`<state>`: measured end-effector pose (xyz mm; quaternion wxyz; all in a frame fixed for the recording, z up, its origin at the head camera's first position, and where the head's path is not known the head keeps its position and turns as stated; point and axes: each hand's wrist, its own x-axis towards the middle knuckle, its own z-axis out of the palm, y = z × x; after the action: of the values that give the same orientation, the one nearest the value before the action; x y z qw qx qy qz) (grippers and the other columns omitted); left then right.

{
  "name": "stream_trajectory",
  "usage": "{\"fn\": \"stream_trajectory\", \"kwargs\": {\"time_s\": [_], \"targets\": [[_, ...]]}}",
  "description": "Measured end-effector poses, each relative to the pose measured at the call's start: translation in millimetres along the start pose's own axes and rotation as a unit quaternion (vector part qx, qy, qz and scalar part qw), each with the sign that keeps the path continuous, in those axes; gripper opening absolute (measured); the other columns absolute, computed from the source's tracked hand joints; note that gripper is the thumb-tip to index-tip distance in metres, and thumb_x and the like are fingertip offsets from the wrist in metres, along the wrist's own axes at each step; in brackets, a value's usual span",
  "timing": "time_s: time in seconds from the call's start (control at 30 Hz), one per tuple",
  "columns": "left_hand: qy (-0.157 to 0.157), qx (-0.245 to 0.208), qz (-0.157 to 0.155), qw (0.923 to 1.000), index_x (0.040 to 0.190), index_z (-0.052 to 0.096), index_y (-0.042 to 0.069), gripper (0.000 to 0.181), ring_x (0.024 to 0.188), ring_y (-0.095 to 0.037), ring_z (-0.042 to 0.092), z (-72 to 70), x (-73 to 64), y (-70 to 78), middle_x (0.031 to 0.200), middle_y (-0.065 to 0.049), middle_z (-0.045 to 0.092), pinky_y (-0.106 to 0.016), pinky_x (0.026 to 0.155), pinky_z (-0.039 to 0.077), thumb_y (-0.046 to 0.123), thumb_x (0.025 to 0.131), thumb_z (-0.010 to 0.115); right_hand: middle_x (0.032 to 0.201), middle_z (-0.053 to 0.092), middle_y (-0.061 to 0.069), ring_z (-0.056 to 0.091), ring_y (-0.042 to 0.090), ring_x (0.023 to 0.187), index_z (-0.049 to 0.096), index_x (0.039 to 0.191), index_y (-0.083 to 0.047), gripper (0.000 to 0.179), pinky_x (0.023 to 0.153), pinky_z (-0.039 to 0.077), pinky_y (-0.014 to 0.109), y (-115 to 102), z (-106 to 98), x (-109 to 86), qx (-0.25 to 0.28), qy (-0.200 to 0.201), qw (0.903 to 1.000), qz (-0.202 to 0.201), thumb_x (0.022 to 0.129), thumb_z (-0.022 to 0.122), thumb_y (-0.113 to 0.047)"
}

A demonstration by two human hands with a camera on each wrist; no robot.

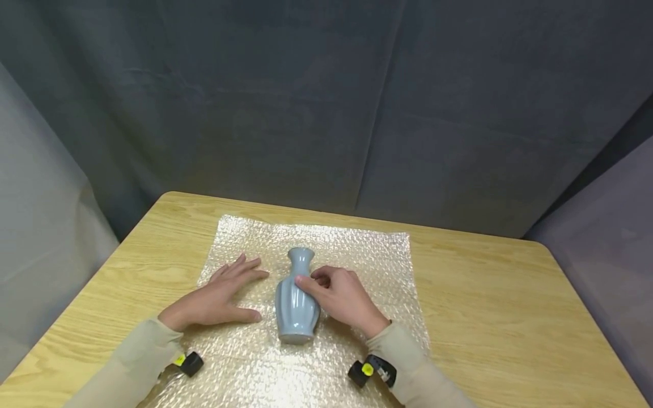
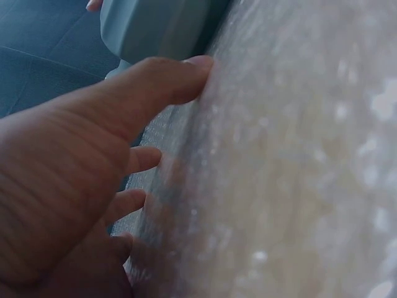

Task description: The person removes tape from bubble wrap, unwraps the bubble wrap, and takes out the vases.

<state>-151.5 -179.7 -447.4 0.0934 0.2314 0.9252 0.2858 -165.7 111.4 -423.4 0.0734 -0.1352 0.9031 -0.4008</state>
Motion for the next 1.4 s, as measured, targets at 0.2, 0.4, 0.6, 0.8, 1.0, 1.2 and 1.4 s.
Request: {"fn": "stream_trajectory", "kwargs": {"time_s": [0.2,0.4,0.6,0.8,1.0,1.2,1.4], "targets": [[0.001,0.000,0.001,1.0000,0.154,0.047,0.018,0.084,0.163,-0.043,0.002,0.2,-0.1,0.3,0.173,-0.011,0.023,-0.071,0.127,0.003,0.052,0.084,0.080,0.097,0.077,0.003,0.068,0.009,0.080,0.072,0.122,-0.006,0.058,0.072,0.057,0.028,-0.3,2.4,1.8,0.007,-0.011,0.9999,0.004,0.095,0.067,-0.057],[0.002,0.001,0.000,1.0000,0.154,0.047,0.018,0.085,0.163,-0.043,0.002,0.2,0.0,0.4,0.173,-0.011,0.023,-0.071,0.127,0.003,0.052,0.084,0.080,0.098,0.078,0.005,0.068,0.009,0.079,0.071,0.125,-0.004,0.061,0.071,0.057,0.027,0.5,5.0,4.8,0.006,-0.013,0.9999,-0.001,0.095,0.067,-0.057],[0.001,0.004,0.000,1.0000,0.154,0.047,0.018,0.085,0.162,-0.044,0.003,-0.2,-0.2,1.0,0.173,-0.012,0.023,-0.071,0.127,0.004,0.051,0.084,0.080,0.095,0.077,0.003,0.068,0.010,0.076,0.071,0.126,-0.005,0.061,0.069,0.056,0.028,0.6,8.4,7.1,0.017,-0.012,0.9998,0.008,0.094,0.068,-0.057],[0.001,0.001,0.000,1.0000,0.154,0.047,0.018,0.084,0.162,-0.044,0.003,-0.2,-0.2,1.0,0.173,-0.011,0.023,-0.071,0.127,0.003,0.051,0.085,0.080,0.095,0.076,0.003,0.068,0.012,0.076,0.070,0.128,-0.007,0.063,0.070,0.057,0.029,-0.7,11.5,10.0,0.029,-0.019,0.9991,0.025,0.093,0.067,-0.060],[0.000,0.001,-0.003,1.0000,0.154,0.047,0.019,0.084,0.163,-0.043,0.002,-0.1,-0.3,0.8,0.174,-0.011,0.023,-0.070,0.127,0.003,0.052,0.084,0.080,0.097,0.076,0.003,0.069,0.014,0.079,0.070,0.128,-0.010,0.066,0.072,0.057,0.030,-2.4,12.2,12.9,0.051,-0.032,0.9971,0.048,0.092,0.064,-0.066],[0.002,0.003,-0.001,1.0000,0.154,0.047,0.019,0.084,0.163,-0.043,0.003,0.4,-0.2,-0.4,0.174,-0.011,0.023,-0.071,0.127,0.004,0.053,0.084,0.080,0.100,0.075,0.005,0.070,0.018,0.083,0.070,0.128,-0.011,0.069,0.074,0.057,0.030,-2.4,11.0,15.1,0.113,-0.058,0.9888,0.078,0.089,0.066,-0.068],[0.001,0.003,-0.002,1.0000,0.154,0.046,0.019,0.084,0.163,-0.043,0.002,0.7,-0.2,-0.7,0.174,-0.011,0.022,-0.071,0.127,0.003,0.053,0.084,0.080,0.101,0.075,0.009,0.072,0.020,0.082,0.068,0.129,-0.010,0.069,0.072,0.060,0.031,-1.7,10.8,16.4,0.142,-0.088,0.9834,0.072,0.088,0.070,-0.065]]}}
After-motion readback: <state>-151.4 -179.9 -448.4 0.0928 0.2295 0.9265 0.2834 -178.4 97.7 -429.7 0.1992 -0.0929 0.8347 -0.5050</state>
